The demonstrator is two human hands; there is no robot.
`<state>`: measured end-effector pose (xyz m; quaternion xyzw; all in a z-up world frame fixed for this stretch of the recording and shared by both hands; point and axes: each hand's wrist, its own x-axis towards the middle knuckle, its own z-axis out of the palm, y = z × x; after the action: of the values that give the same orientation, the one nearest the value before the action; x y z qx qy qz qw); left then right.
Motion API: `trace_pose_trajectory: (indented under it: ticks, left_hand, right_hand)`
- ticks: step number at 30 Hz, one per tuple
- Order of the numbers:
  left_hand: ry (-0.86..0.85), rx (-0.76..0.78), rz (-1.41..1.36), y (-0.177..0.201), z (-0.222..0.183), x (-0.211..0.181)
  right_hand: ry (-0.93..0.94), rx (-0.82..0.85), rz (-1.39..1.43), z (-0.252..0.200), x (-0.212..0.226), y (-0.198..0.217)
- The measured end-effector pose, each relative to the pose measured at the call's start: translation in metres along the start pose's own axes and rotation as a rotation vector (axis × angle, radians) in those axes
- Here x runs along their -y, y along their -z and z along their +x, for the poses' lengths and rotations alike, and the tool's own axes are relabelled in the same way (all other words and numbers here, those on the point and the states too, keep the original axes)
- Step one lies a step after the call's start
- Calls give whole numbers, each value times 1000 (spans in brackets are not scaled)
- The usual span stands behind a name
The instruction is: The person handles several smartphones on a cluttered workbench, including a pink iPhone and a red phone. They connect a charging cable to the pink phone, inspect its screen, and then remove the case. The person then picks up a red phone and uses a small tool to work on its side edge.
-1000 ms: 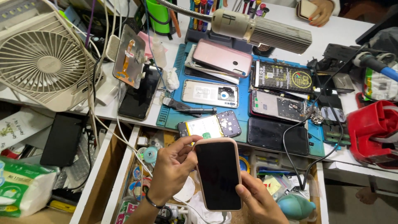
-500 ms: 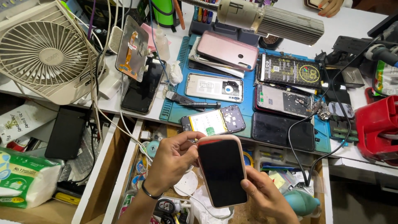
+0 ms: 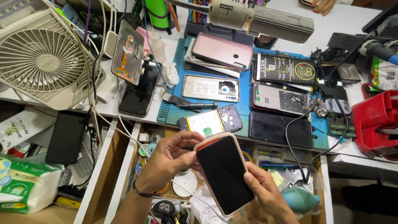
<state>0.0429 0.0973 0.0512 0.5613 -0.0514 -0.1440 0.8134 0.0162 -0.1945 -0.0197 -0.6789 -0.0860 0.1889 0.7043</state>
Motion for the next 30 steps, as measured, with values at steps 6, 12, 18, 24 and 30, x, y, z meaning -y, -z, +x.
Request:
trace_pose_trajectory:
  ticks: [6, 12, 18, 24, 30]
  left_hand:
    - [180, -67, 236, -4, -1, -11]
    - [-109, -418, 261, -10, 6, 2]
    - [-426, -372, 631, -47, -8, 10]
    - [-267, -345, 618, -62, -10, 7]
    - [48, -143, 136, -43, 2, 15]
  right_hand:
    - [-47, 146, -147, 3, 19, -5]
    - [4, -57, 25, 1, -7, -12]
    - [83, -164, 157, -5, -3, -19]
    - [-58, -143, 192, -12, 8, -28]
    - [-45, -95, 328, -7, 17, -27]
